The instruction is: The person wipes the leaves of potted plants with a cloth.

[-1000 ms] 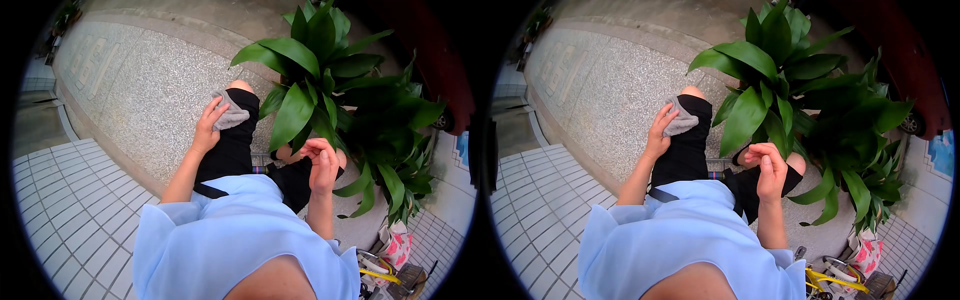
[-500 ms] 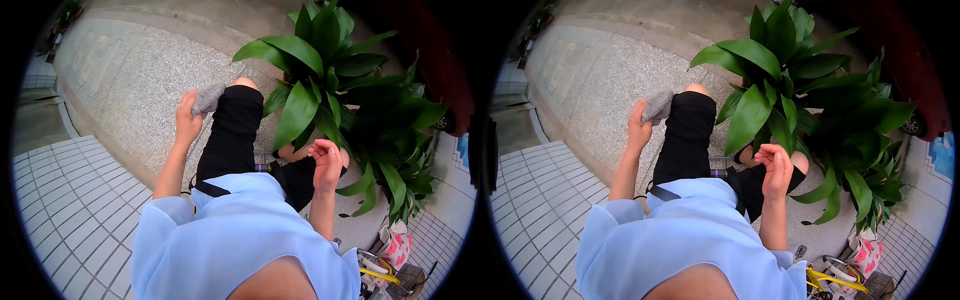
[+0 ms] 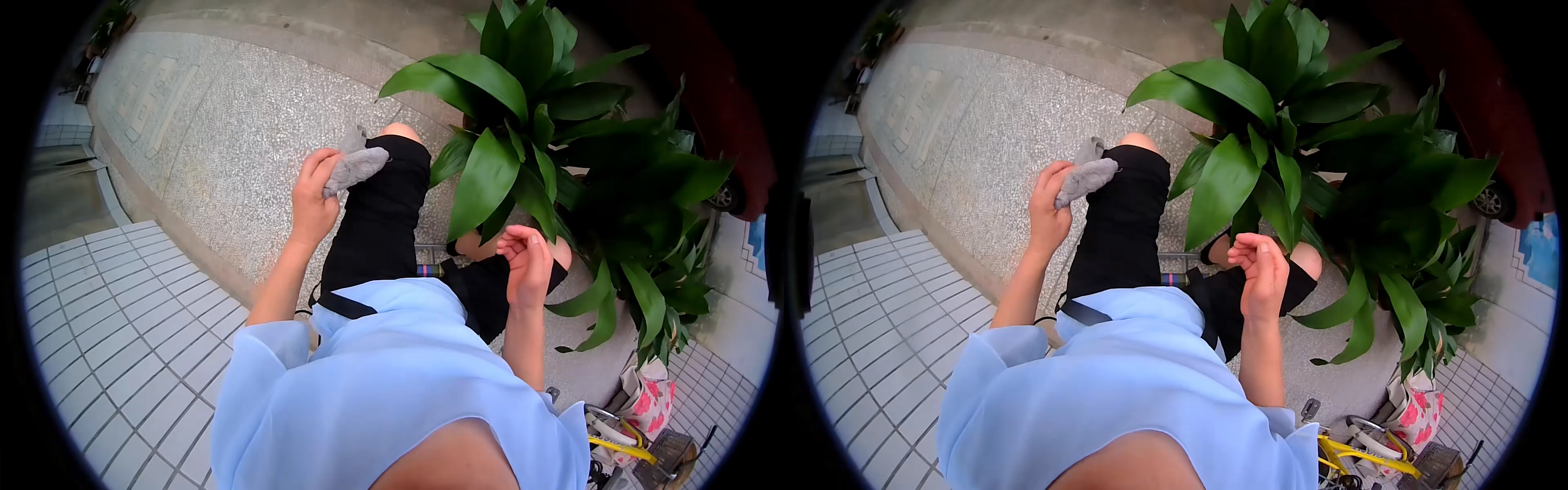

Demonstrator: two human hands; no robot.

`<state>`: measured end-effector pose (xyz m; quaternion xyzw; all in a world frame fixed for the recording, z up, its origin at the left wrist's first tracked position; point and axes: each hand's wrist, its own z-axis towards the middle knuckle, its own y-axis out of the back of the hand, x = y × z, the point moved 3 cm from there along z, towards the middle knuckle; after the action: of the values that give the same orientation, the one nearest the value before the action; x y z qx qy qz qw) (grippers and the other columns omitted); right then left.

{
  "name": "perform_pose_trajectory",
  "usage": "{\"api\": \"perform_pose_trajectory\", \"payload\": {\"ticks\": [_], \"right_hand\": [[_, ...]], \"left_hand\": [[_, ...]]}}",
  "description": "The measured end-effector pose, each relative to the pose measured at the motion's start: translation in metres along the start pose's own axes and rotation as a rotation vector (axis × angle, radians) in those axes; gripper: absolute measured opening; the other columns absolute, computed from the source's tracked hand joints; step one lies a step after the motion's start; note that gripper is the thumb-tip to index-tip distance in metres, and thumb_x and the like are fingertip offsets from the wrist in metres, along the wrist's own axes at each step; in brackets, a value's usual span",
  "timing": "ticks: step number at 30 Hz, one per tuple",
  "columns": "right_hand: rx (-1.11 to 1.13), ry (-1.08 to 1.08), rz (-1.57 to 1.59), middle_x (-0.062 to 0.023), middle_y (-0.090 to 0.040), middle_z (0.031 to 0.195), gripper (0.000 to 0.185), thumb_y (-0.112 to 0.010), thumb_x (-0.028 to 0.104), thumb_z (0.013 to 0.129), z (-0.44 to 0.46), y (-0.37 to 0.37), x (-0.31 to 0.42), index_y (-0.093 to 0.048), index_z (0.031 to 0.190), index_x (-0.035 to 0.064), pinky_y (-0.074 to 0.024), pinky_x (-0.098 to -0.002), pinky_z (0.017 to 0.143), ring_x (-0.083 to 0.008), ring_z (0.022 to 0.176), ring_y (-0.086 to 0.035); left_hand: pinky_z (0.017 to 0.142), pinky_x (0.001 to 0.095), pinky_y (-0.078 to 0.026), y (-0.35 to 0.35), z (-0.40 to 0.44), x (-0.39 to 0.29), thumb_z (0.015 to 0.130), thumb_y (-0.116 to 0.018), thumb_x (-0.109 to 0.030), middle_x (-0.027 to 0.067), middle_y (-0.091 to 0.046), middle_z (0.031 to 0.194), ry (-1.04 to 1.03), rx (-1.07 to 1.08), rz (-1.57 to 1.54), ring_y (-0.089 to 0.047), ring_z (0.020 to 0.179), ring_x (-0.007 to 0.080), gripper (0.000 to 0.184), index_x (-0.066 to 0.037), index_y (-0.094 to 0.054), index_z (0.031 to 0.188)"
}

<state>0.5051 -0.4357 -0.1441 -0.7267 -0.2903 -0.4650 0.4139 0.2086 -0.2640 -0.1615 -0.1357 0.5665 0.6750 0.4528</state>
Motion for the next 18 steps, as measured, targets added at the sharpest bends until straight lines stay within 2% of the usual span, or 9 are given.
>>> {"api": "perform_pose_trajectory", "payload": {"ticks": [2, 3, 5, 8, 10, 13, 15, 18], "right_hand": [[0.002, -0.031, 0.030, -0.0109, -0.063, 0.092, 0.033, -0.043, 0.021, 0.101, -0.001, -0.001, -0.004, -0.061, 0.104, -0.0069, -0.0507, -0.0278, 0.074, -0.0162, 0.081, -0.062], [0.013, -0.026, 0.020, -0.0108, -0.063, 0.092, 0.032, -0.043, 0.020, 0.101, 0.000, -0.004, -0.003, -0.061, 0.104, -0.0067, -0.0507, -0.0278, 0.074, -0.0163, 0.081, -0.062], [0.031, -0.024, 0.001, -0.0106, -0.063, 0.092, 0.032, -0.042, 0.019, 0.101, -0.001, -0.006, 0.003, -0.061, 0.104, -0.0064, -0.0507, -0.0278, 0.074, -0.0164, 0.081, -0.062], [0.015, -0.003, -0.010, -0.0102, -0.063, 0.093, 0.031, -0.043, 0.019, 0.101, -0.008, 0.004, 0.006, -0.061, 0.104, -0.0062, -0.0505, -0.0275, 0.074, -0.0160, 0.082, -0.062], [-0.019, 0.032, -0.018, -0.0100, -0.063, 0.093, 0.032, -0.043, 0.020, 0.101, -0.005, 0.011, 0.004, -0.061, 0.104, -0.0061, -0.0505, -0.0272, 0.074, -0.0154, 0.081, -0.062], [-0.065, -0.008, 0.015, -0.0094, -0.063, 0.090, 0.031, -0.043, 0.020, 0.101, -0.007, 0.018, -0.001, -0.061, 0.102, -0.0057, -0.0506, -0.0269, 0.073, -0.0148, 0.080, -0.062], [-0.059, -0.029, 0.039, -0.0094, -0.063, 0.090, 0.031, -0.043, 0.019, 0.101, -0.007, 0.015, -0.004, -0.061, 0.102, -0.0056, -0.0506, -0.0270, 0.073, -0.0149, 0.079, -0.062], [-0.028, -0.038, 0.046, -0.0094, -0.063, 0.090, 0.030, -0.043, 0.019, 0.101, -0.009, 0.007, -0.002, -0.061, 0.102, -0.0054, -0.0506, -0.0272, 0.073, -0.0150, 0.080, -0.062]], "left_hand": [[0.091, 0.0417, -0.048, -0.014, -0.008, -0.026, 0.060, -0.050, 0.015, 0.0130, -0.059, 0.111, -0.168, 0.072, 0.096, -0.057, 0.107, 0.0352, 0.056, -0.008, -0.065, 0.109], [0.093, 0.0422, -0.047, -0.028, -0.016, -0.015, 0.058, -0.054, 0.014, 0.0118, -0.058, 0.112, -0.359, 0.225, 0.186, -0.055, 0.109, 0.0350, 0.060, -0.010, -0.064, 0.113], [0.091, 0.0405, -0.048, -0.026, -0.011, 0.020, 0.062, -0.056, 0.012, 0.0124, -0.059, 0.111, -0.306, 0.214, 0.170, -0.056, 0.107, 0.0340, 0.055, -0.010, -0.065, 0.112], [0.085, 0.0383, -0.048, -0.005, 0.018, 0.099, 0.066, -0.051, 0.010, 0.0129, -0.059, 0.110, 0.282, 0.084, 0.394, -0.057, 0.103, 0.0333, 0.051, -0.009, -0.064, 0.111], [0.085, 0.0396, -0.048, 0.014, 0.043, 0.071, 0.065, -0.052, 0.010, 0.0127, -0.060, 0.111, 0.156, -0.084, 0.297, -0.056, 0.102, 0.0347, 0.049, -0.008, -0.065, 0.109], [0.092, 0.0421, -0.045, 0.004, 0.060, -0.036, 0.063, -0.048, 0.013, 0.0135, -0.060, 0.117, -0.142, -0.091, 0.234, -0.055, 0.112, 0.0355, 0.049, -0.005, -0.065, 0.106], [0.090, 0.0423, -0.045, -0.026, 0.050, -0.074, 0.064, -0.054, 0.009, 0.0106, -0.059, 0.118, -0.421, 0.078, 0.300, -0.053, 0.115, 0.0329, 0.045, -0.007, -0.065, 0.105], [0.088, 0.0401, -0.043, -0.079, 0.021, -0.067, 0.066, -0.061, 0.000, 0.0078, -0.058, 0.122, -0.672, 0.460, 0.450, -0.051, 0.119, 0.0297, 0.041, -0.008, -0.064, 0.105]]}}
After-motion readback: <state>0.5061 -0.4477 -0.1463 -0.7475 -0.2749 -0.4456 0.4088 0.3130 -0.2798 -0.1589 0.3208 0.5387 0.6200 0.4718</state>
